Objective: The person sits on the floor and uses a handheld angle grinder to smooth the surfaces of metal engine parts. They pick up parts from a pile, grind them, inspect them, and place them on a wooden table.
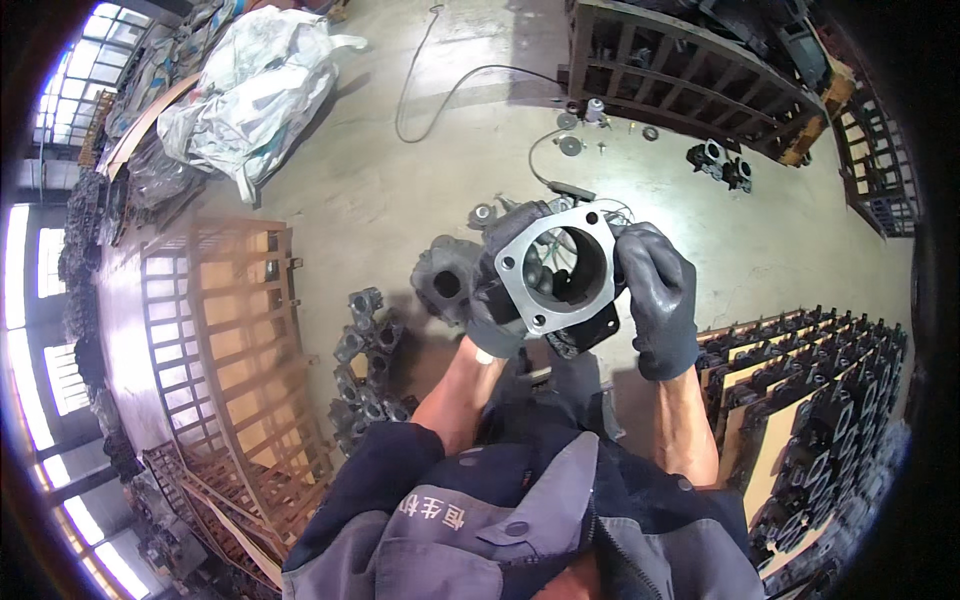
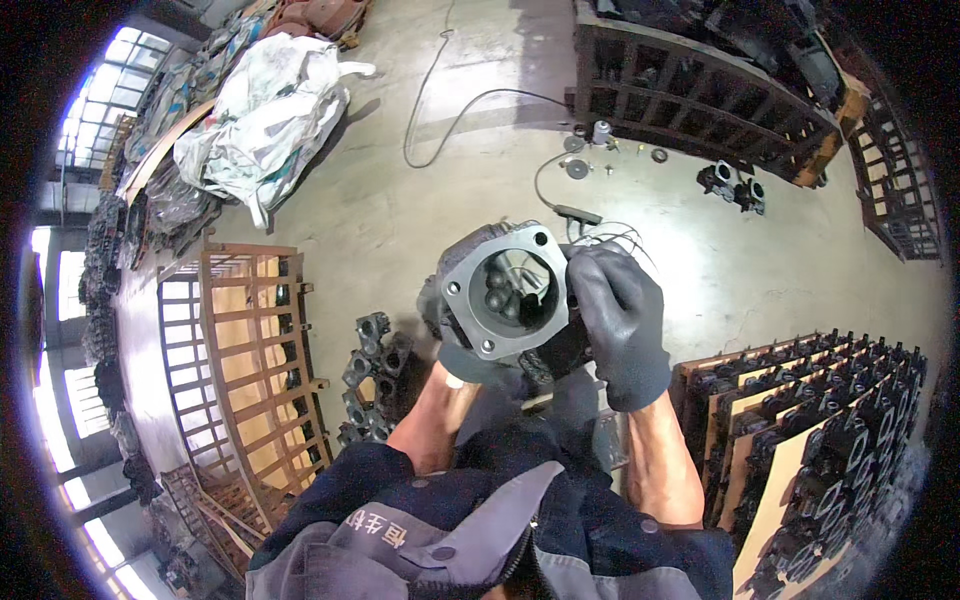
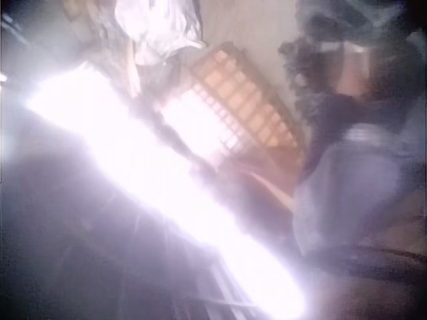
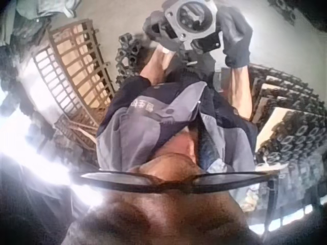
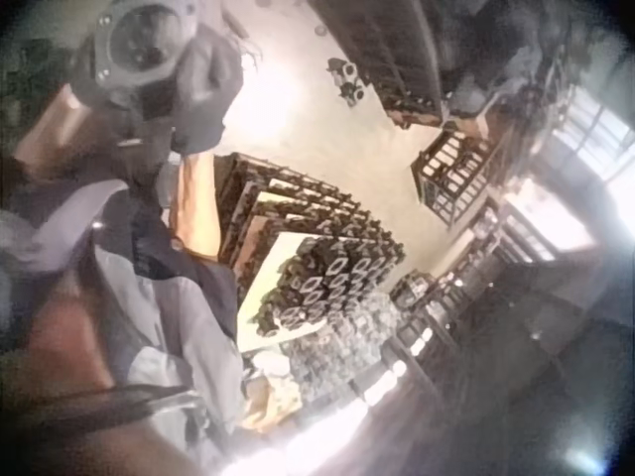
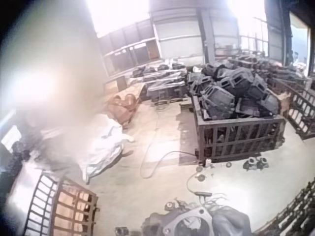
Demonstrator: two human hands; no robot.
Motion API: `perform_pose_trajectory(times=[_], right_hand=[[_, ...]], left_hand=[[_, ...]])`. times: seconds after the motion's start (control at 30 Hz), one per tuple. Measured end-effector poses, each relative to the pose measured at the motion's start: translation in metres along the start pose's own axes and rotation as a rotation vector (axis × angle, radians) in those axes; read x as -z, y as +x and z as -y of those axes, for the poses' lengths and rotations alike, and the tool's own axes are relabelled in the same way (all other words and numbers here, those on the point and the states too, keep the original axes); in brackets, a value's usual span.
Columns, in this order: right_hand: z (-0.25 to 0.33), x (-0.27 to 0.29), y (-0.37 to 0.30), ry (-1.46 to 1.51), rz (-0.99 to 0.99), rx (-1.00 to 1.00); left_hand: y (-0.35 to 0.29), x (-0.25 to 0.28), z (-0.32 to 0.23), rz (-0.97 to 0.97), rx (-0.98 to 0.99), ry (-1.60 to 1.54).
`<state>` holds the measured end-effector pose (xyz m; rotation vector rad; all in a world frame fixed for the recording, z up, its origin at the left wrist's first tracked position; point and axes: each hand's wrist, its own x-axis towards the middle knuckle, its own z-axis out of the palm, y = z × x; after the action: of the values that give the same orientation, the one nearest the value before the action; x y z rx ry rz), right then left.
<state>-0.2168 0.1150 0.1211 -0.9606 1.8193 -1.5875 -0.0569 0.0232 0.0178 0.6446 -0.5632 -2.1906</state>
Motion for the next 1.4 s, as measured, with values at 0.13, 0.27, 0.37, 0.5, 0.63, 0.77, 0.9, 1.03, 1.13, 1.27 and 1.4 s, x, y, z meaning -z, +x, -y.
perform_pose_trajectory(times=[0.13, 0.27, 0.37, 0.5, 0.63, 0.77, 0.9, 1.03, 1.13, 1.27, 1.4], right_hand=[[-0.024, 0.059, 0.009, 0.084, -0.050, -0.021], [-0.071, 0.089, -0.017, 0.416, 0.042, -0.241], [-0.104, 0.076, -0.037, 0.855, 0.058, -0.427], [-0.137, 0.057, -0.039, 1.038, 0.115, -0.488], [-0.132, 0.054, -0.029, 0.997, 0.148, -0.496], [-0.111, 0.052, -0.019, 0.944, 0.142, -0.461], [-0.093, 0.067, -0.016, 0.878, 0.092, -0.409], [-0.082, 0.091, -0.020, 0.801, -0.008, -0.367], [-0.076, 0.116, -0.023, 0.783, -0.077, -0.328], [-0.077, 0.156, -0.030, 0.782, -0.181, -0.300], [-0.091, 0.206, -0.014, 0.790, -0.249, -0.249]], left_hand=[[0.017, -0.042, 0.026, 0.081, -0.237, 0.577], [0.002, -0.071, 0.005, 0.047, 0.003, 0.469], [0.002, -0.104, -0.006, 0.071, -0.058, 1.035], [0.010, -0.143, -0.002, 0.708, -0.681, 1.631], [0.019, -0.167, -0.009, 1.076, -0.744, 1.701], [0.019, -0.173, -0.004, 1.223, -0.885, 1.646], [0.031, -0.188, -0.006, 1.335, -0.887, 1.617], [0.040, -0.201, 0.008, 1.411, -0.927, 1.546], [0.047, -0.214, 0.024, 1.446, -0.889, 1.523], [0.053, -0.239, 0.053, 1.530, -0.722, 1.447], [0.073, -0.273, 0.101, 1.593, -0.649, 1.411]])
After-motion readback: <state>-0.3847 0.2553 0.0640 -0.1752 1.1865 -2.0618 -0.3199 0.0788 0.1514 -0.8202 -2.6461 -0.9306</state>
